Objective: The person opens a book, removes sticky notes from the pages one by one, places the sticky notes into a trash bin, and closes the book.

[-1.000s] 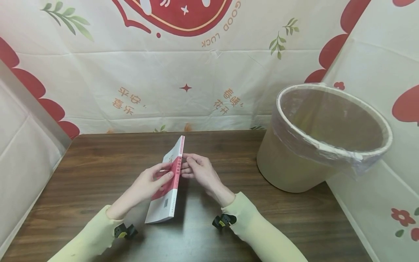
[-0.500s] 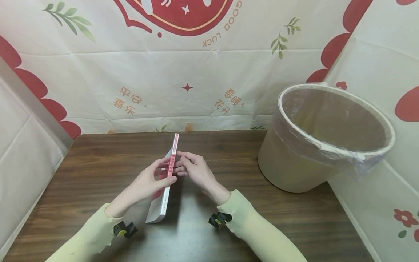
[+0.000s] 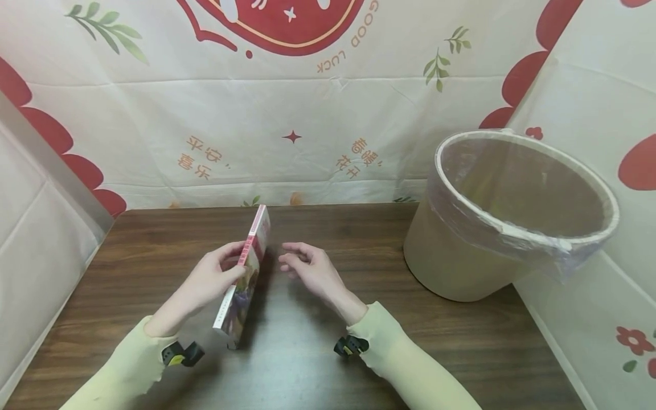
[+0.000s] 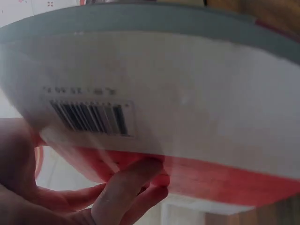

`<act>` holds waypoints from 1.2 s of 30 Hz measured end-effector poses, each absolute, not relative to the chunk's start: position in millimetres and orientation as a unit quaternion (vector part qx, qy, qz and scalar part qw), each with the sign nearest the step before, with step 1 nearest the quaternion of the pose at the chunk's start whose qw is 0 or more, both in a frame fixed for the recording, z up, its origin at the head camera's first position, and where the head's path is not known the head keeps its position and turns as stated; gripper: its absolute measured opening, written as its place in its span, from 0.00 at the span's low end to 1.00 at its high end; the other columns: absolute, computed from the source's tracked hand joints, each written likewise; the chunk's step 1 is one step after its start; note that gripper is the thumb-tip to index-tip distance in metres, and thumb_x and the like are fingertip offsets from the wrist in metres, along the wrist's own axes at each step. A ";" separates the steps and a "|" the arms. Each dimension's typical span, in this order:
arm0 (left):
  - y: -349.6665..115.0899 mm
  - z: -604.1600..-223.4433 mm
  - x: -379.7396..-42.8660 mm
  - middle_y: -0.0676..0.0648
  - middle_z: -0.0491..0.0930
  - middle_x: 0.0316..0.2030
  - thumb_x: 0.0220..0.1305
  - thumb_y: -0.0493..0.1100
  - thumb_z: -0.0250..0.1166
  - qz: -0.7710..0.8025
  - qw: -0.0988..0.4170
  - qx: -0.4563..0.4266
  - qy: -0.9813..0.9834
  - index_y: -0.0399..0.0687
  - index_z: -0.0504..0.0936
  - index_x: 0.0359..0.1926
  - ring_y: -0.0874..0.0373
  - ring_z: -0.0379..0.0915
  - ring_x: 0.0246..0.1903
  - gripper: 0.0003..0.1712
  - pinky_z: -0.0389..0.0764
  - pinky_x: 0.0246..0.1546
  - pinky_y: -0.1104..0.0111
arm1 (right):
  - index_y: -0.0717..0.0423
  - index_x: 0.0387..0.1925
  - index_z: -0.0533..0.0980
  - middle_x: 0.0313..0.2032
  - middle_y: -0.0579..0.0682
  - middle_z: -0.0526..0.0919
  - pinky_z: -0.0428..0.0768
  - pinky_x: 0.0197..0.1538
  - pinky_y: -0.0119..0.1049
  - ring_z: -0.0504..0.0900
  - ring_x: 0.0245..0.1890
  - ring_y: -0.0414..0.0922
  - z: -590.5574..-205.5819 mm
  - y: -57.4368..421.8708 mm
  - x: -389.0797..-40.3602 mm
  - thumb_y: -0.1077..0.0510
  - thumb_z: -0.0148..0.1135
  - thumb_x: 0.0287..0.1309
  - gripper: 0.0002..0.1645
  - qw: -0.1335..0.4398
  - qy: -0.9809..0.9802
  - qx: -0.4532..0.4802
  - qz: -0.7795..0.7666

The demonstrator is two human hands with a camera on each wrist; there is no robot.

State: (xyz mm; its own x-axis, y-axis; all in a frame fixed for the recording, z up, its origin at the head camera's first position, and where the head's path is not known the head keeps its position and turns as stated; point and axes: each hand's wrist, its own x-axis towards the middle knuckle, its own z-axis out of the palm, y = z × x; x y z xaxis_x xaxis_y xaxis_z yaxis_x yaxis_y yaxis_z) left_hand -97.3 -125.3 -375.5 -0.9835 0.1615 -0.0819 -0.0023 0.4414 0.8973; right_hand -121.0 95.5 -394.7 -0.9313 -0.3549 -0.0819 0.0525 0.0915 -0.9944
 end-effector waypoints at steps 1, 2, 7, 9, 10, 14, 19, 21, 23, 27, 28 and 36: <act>-128.3 -373.8 -97.9 0.39 0.74 0.57 0.59 0.39 0.60 0.518 0.074 0.047 0.851 0.40 0.68 0.67 0.47 0.76 0.51 0.33 0.81 0.40 0.58 | 0.64 0.60 0.72 0.47 0.60 0.82 0.79 0.48 0.48 0.83 0.46 0.53 -396.4 96.6 -120.7 0.57 0.55 0.68 0.23 0.154 0.727 -0.100 -0.661; -131.5 -372.5 -98.4 0.38 0.75 0.56 0.59 0.39 0.59 0.514 0.071 0.045 0.853 0.39 0.68 0.67 0.47 0.77 0.49 0.33 0.82 0.40 0.58 | 0.64 0.60 0.72 0.47 0.60 0.82 0.80 0.48 0.48 0.83 0.46 0.52 -398.3 97.5 -120.5 0.57 0.55 0.68 0.23 0.152 0.734 -0.099 -0.655; -145.9 -370.7 -98.3 0.35 0.78 0.51 0.62 0.35 0.53 0.535 0.060 0.036 0.842 0.34 0.68 0.65 0.50 0.78 0.43 0.29 0.81 0.37 0.66 | 0.65 0.61 0.71 0.47 0.61 0.82 0.80 0.47 0.46 0.82 0.46 0.55 -406.1 99.8 -119.4 0.57 0.56 0.66 0.24 0.149 0.749 -0.079 -0.641; -148.7 -371.9 -97.5 0.36 0.78 0.50 0.62 0.33 0.52 0.552 0.053 0.032 0.832 0.33 0.68 0.65 0.52 0.77 0.42 0.29 0.79 0.37 0.69 | 0.66 0.62 0.70 0.49 0.62 0.81 0.79 0.49 0.49 0.81 0.47 0.56 -409.7 100.1 -119.3 0.58 0.58 0.65 0.27 0.148 0.751 -0.066 -0.640; -149.2 -372.8 -97.0 0.36 0.78 0.51 0.62 0.32 0.51 0.562 0.050 0.030 0.825 0.32 0.67 0.65 0.52 0.76 0.42 0.29 0.79 0.37 0.70 | 0.67 0.63 0.69 0.50 0.62 0.80 0.79 0.49 0.49 0.80 0.48 0.56 -411.6 100.3 -119.5 0.58 0.58 0.64 0.28 0.144 0.756 -0.061 -0.635; -146.4 -376.2 -96.0 0.35 0.77 0.52 0.60 0.30 0.51 0.598 0.028 0.023 0.800 0.31 0.66 0.66 0.52 0.75 0.42 0.30 0.78 0.37 0.72 | 0.67 0.66 0.66 0.56 0.63 0.76 0.79 0.50 0.44 0.78 0.52 0.53 -418.9 102.6 -120.6 0.56 0.60 0.63 0.33 0.126 0.784 -0.041 -0.606; -141.1 -378.4 -95.6 0.35 0.77 0.50 0.61 0.29 0.50 0.628 0.002 0.008 0.778 0.32 0.68 0.65 0.54 0.75 0.41 0.28 0.78 0.36 0.72 | 0.66 0.68 0.62 0.58 0.62 0.74 0.76 0.54 0.43 0.75 0.55 0.53 -425.9 107.7 -121.9 0.51 0.62 0.61 0.39 0.130 0.793 -0.019 -0.595; -139.3 -378.7 -95.2 0.35 0.77 0.50 0.62 0.28 0.49 0.648 0.000 0.001 0.762 0.32 0.68 0.65 0.55 0.75 0.40 0.28 0.78 0.36 0.72 | 0.66 0.68 0.62 0.58 0.63 0.73 0.75 0.55 0.44 0.75 0.56 0.54 -428.1 109.7 -122.7 0.50 0.62 0.61 0.40 0.134 0.789 -0.011 -0.600; -137.6 -379.1 -95.1 0.34 0.76 0.50 0.61 0.28 0.48 0.668 0.001 -0.003 0.744 0.32 0.67 0.65 0.57 0.75 0.39 0.29 0.78 0.36 0.72 | 0.67 0.69 0.61 0.59 0.64 0.72 0.75 0.56 0.46 0.74 0.57 0.55 -430.3 111.3 -124.0 0.49 0.61 0.62 0.41 0.138 0.783 -0.006 -0.607; -133.8 -381.3 -95.6 0.34 0.75 0.51 0.60 0.27 0.46 0.703 0.009 -0.006 0.711 0.32 0.65 0.66 0.59 0.75 0.39 0.30 0.79 0.36 0.71 | 0.68 0.67 0.63 0.57 0.63 0.74 0.76 0.54 0.46 0.76 0.54 0.54 -434.2 113.7 -126.7 0.49 0.59 0.64 0.38 0.154 0.763 0.001 -0.628; -133.0 -382.3 -96.0 0.34 0.74 0.52 0.60 0.27 0.46 0.711 0.013 -0.007 0.703 0.32 0.65 0.66 0.58 0.75 0.39 0.30 0.79 0.36 0.71 | 0.68 0.66 0.64 0.56 0.62 0.75 0.76 0.54 0.46 0.77 0.53 0.53 -435.0 114.2 -127.3 0.49 0.58 0.65 0.37 0.160 0.757 0.002 -0.634; -126.8 -394.3 -100.1 0.37 0.73 0.52 0.57 0.26 0.43 0.779 0.051 -0.030 0.624 0.33 0.63 0.67 0.57 0.76 0.40 0.33 0.79 0.37 0.70 | 0.66 0.60 0.70 0.45 0.56 0.81 0.80 0.47 0.41 0.81 0.43 0.46 -436.6 118.7 -128.3 0.50 0.52 0.69 0.27 0.208 0.721 0.011 -0.661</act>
State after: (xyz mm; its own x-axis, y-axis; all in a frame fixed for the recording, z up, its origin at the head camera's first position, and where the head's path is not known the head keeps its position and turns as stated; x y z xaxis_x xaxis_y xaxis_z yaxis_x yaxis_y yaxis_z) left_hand -100.1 -126.8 -394.3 -0.9929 0.0426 -0.1110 -0.1176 -0.2151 0.9695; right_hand -128.3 118.7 -436.6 -0.9136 -0.2586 -0.3136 0.2902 0.1252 -0.9487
